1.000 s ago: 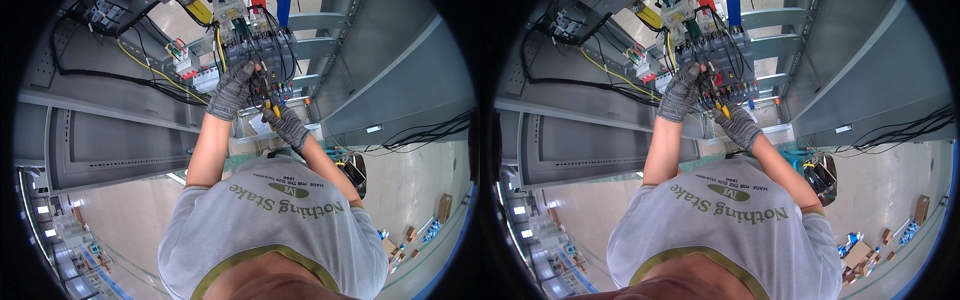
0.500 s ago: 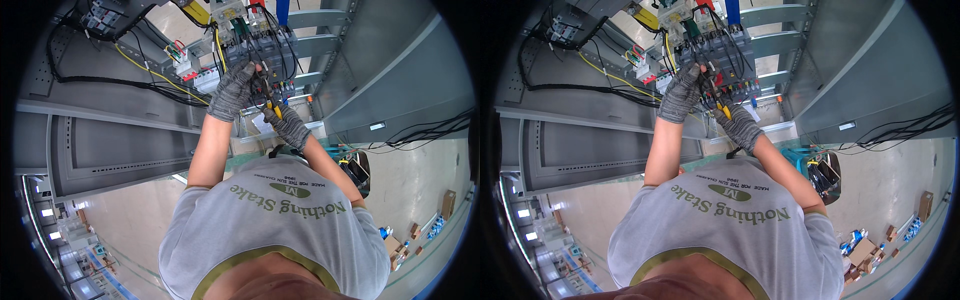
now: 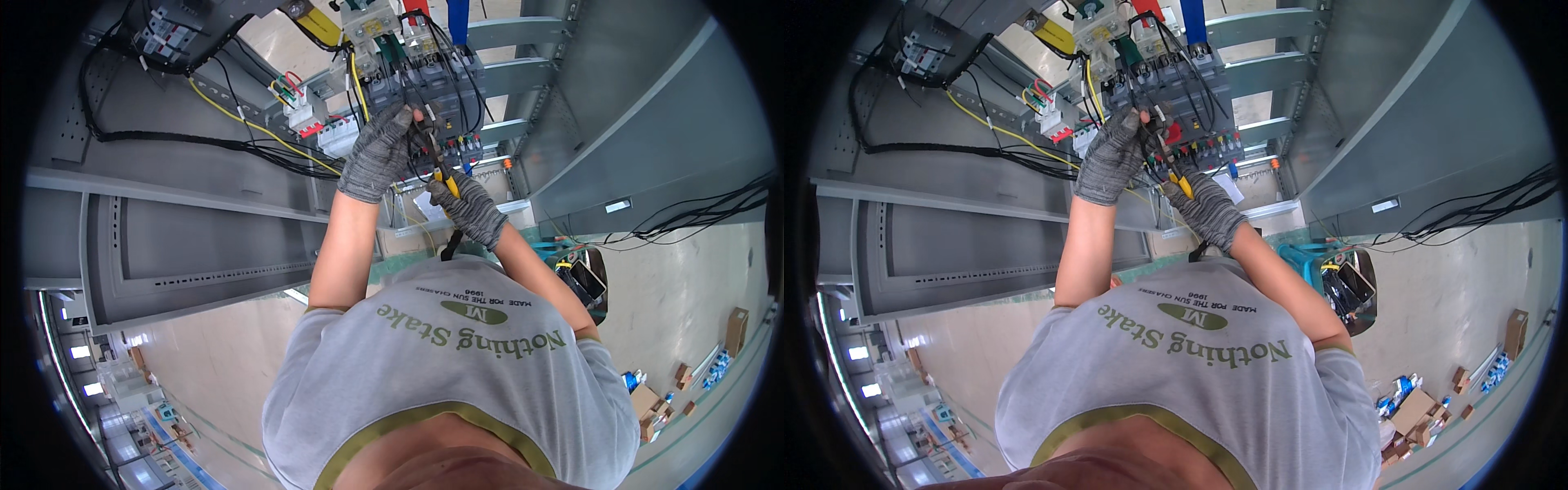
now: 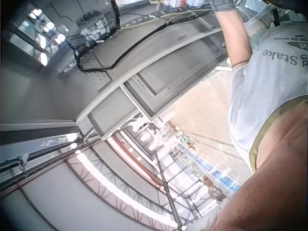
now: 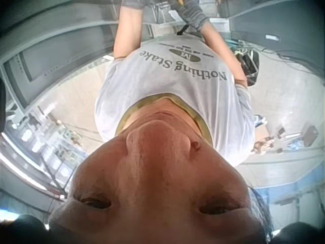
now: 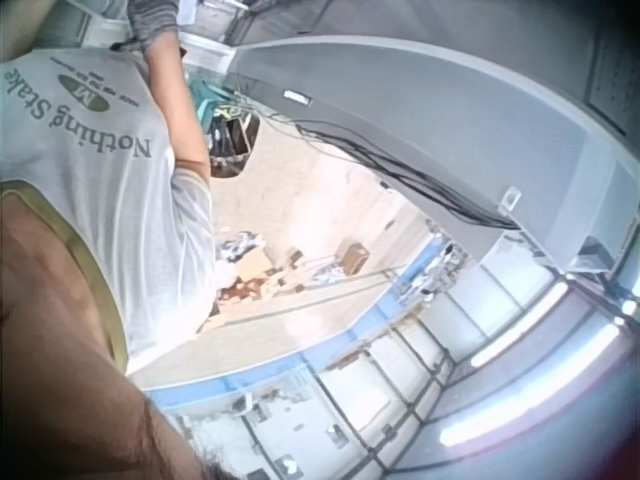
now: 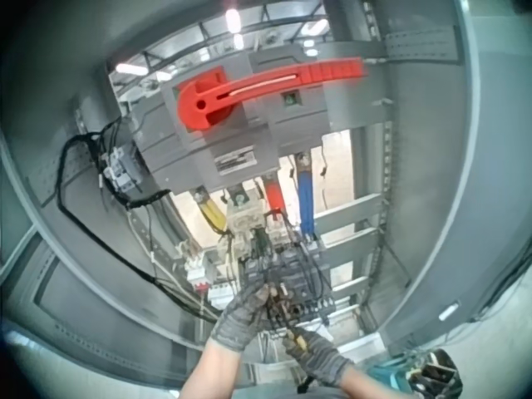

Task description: The person works inside an open electrical cabinet, routing and securing wires with yellow cable ties and stripping wire ends with pliers. They repeatedly reach into the cabinet to adjust connections and organize the wiring.

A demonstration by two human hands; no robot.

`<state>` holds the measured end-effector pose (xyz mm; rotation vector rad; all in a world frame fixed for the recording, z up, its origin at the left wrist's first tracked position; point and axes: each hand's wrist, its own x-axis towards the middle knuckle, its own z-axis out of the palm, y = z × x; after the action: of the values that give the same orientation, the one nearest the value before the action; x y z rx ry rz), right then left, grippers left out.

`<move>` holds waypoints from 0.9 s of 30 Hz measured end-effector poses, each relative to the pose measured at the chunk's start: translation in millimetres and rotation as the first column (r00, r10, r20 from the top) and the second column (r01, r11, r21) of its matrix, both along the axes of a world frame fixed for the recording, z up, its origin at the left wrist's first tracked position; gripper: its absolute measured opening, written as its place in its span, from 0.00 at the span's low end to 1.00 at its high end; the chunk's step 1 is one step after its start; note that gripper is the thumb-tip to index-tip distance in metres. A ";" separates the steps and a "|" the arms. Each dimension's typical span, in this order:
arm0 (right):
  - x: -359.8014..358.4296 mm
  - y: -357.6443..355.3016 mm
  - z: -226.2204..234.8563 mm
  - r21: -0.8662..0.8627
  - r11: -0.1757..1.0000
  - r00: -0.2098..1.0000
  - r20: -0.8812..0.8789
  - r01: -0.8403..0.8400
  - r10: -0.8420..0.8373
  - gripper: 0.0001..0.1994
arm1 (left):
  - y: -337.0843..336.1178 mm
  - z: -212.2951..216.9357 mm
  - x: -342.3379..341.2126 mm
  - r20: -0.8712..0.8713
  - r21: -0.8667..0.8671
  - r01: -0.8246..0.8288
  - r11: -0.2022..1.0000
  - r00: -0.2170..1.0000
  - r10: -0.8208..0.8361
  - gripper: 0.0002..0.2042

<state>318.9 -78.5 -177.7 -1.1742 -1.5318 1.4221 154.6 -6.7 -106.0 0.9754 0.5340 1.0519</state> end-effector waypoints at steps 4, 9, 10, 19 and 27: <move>-0.8 -0.3 -2.3 0.003 1.000 0.998 0.065 -0.020 0.020 0.18 | 4.1 -6.4 -4.9 -0.028 -0.007 -0.024 1.000 0.999 0.024 0.12; -2.5 0.9 -8.0 0.023 1.000 0.996 0.091 -0.020 0.018 0.18 | 8.1 -8.8 -5.4 -0.011 -0.014 0.005 1.000 1.000 -0.005 0.12; -2.2 1.0 -7.5 0.027 1.000 0.994 0.106 -0.014 0.011 0.17 | 10.2 -9.0 -5.6 0.008 -0.018 0.022 1.000 1.000 -0.021 0.11; -6.4 2.3 -12.5 -0.153 0.986 0.996 -0.075 -0.063 0.052 0.24 | 7.6 -8.4 -4.6 -0.050 0.008 -0.020 1.000 0.999 0.021 0.12; -16.0 -6.2 -9.9 -0.218 0.975 0.941 -0.337 -0.036 -0.041 0.14 | 6.9 -12.3 -5.7 -0.023 -0.025 -0.050 0.998 0.999 0.049 0.12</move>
<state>302.9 -84.7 -187.6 -0.9899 -1.1539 1.7266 148.9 0.3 -118.3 0.9567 0.5916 1.0770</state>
